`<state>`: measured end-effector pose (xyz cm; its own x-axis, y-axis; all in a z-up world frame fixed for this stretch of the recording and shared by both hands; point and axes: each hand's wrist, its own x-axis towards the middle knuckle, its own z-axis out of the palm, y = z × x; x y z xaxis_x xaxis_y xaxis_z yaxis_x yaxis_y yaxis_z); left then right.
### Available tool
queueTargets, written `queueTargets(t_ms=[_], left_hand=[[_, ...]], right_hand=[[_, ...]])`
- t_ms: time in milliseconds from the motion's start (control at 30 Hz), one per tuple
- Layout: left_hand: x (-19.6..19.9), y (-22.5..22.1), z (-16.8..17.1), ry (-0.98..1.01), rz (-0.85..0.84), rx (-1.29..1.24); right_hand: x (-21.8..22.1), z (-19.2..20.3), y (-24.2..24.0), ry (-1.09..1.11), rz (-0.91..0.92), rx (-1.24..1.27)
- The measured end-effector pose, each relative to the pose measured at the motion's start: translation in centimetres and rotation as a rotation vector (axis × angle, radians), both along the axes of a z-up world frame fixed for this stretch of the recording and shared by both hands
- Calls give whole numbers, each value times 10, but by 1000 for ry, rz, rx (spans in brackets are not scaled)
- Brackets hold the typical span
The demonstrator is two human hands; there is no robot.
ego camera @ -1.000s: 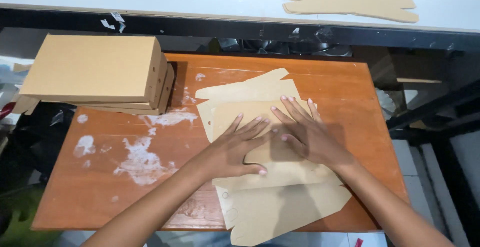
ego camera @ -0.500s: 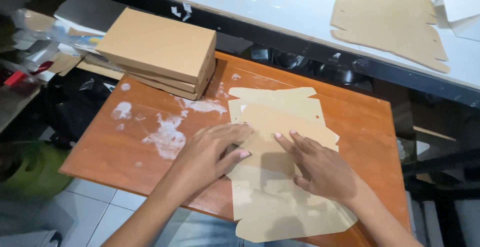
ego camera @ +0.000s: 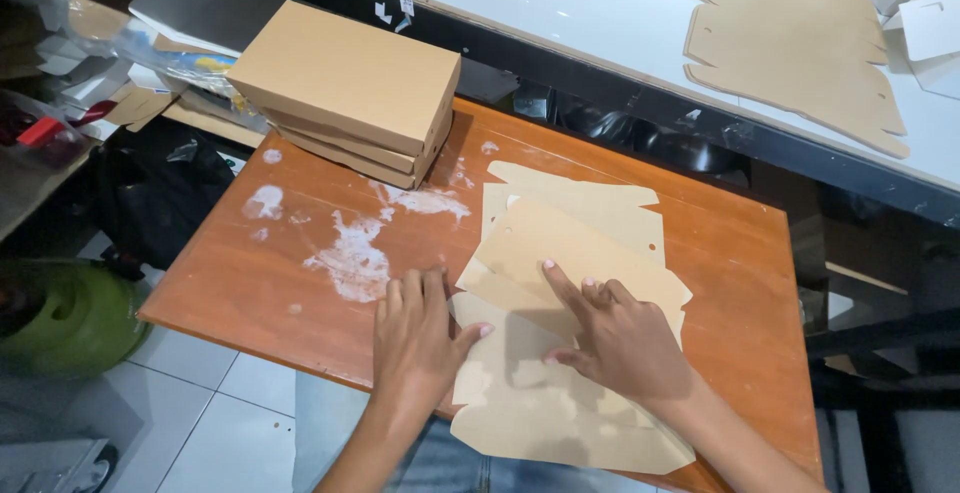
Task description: The person assembles a flat cardboard box blank by folding along pre-scored lines and interlocking tabs to form a rectangular box. The hands fold side panels, tuck flaps into slots, and secure the structure without tools. The finished box is held up at the end.
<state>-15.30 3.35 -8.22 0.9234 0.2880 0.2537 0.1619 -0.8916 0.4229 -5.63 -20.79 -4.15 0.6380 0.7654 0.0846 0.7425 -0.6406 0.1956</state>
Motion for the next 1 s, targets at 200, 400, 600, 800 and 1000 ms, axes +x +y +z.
queueTargets(t_ms=[200,400,600,800,1000], left_hand=[[1,19,5,22,-113,-135],[13,37,19,236,-126,-293],[17,37,51,333,-145,-428],[38,59,60,242,-58,-711],[57,66,38,52,-78,-1118]], right_hand=[[-5,2,-3,94,-190,190],[-11,29,7,452,-177,6],[-12,37,14,375,-379,-12],[30,67,-21,444,-265,437],[61,134,-32,906,-891,493]])
